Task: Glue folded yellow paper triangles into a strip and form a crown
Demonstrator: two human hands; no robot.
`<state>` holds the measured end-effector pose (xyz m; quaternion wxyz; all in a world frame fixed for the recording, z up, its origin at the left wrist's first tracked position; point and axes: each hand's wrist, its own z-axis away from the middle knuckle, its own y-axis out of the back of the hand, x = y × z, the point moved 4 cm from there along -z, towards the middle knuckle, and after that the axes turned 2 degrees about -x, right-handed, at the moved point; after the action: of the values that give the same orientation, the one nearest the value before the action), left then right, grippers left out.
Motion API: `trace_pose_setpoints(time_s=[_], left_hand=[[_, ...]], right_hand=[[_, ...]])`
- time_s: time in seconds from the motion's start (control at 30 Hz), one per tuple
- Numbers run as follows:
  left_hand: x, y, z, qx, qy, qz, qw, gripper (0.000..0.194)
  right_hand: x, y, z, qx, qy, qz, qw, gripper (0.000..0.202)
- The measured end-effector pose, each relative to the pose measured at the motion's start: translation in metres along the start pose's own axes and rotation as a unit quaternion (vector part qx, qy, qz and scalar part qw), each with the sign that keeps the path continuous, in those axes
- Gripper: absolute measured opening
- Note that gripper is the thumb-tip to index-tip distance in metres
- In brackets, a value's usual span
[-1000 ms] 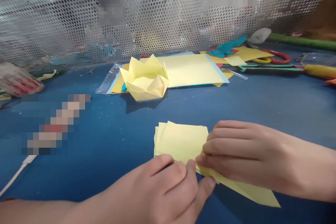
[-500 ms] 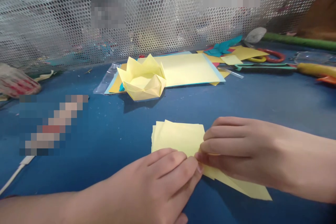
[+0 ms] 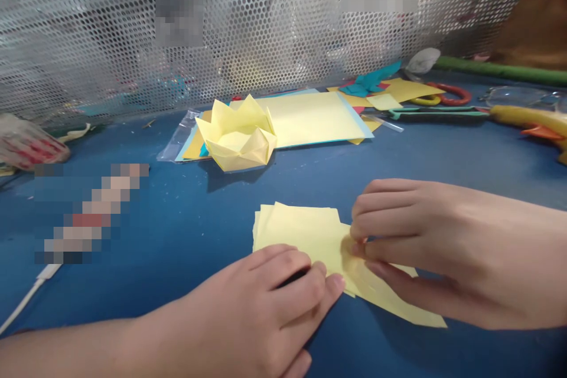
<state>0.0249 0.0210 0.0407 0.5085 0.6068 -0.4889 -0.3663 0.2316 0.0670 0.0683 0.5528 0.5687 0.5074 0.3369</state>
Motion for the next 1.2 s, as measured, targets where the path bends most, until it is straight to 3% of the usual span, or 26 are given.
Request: trace_pose_setpoints(time_s=[0.23, 0.4, 0.57, 0.73, 0.87, 0.93, 1.0, 1.2], left_hand=[[0.003, -0.002, -0.003, -0.025, 0.031, 0.012, 0.999, 0.052], [0.007, -0.002, -0.005, -0.059, 0.074, -0.013, 0.995, 0.053], [0.019, -0.007, 0.002, 0.011, 0.080, -0.033, 0.996, 0.039], [0.026, -0.001, 0.000, 0.068, 0.049, -0.022, 0.996, 0.036], [0.020, -0.003, -0.004, 0.067, 0.046, 0.024, 0.996, 0.035], [0.019, -0.008, -0.001, 0.118, 0.027, 0.039, 0.992, 0.038], [0.017, -0.016, 0.002, 0.130, 0.017, 0.039, 0.991, 0.036], [0.015, -0.025, 0.008, 0.084, 0.016, -0.008, 0.996, 0.033]], right_hand=[[0.003, 0.005, 0.003, 0.042, 0.027, 0.187, 0.981, 0.046], [0.006, 0.005, 0.003, 0.051, 0.000, 0.133, 0.990, 0.053], [0.010, -0.002, 0.003, 0.009, -0.011, 0.072, 0.997, 0.038], [0.020, -0.007, 0.001, 0.012, -0.028, 0.025, 0.999, 0.035], [0.024, -0.012, 0.000, 0.018, -0.081, -0.048, 0.995, 0.029], [0.025, -0.013, -0.001, 0.029, -0.127, -0.044, 0.991, 0.028], [0.022, -0.014, -0.001, 0.043, -0.171, -0.029, 0.984, 0.037], [0.017, -0.021, 0.003, 0.099, -0.256, -0.020, 0.961, 0.058]])
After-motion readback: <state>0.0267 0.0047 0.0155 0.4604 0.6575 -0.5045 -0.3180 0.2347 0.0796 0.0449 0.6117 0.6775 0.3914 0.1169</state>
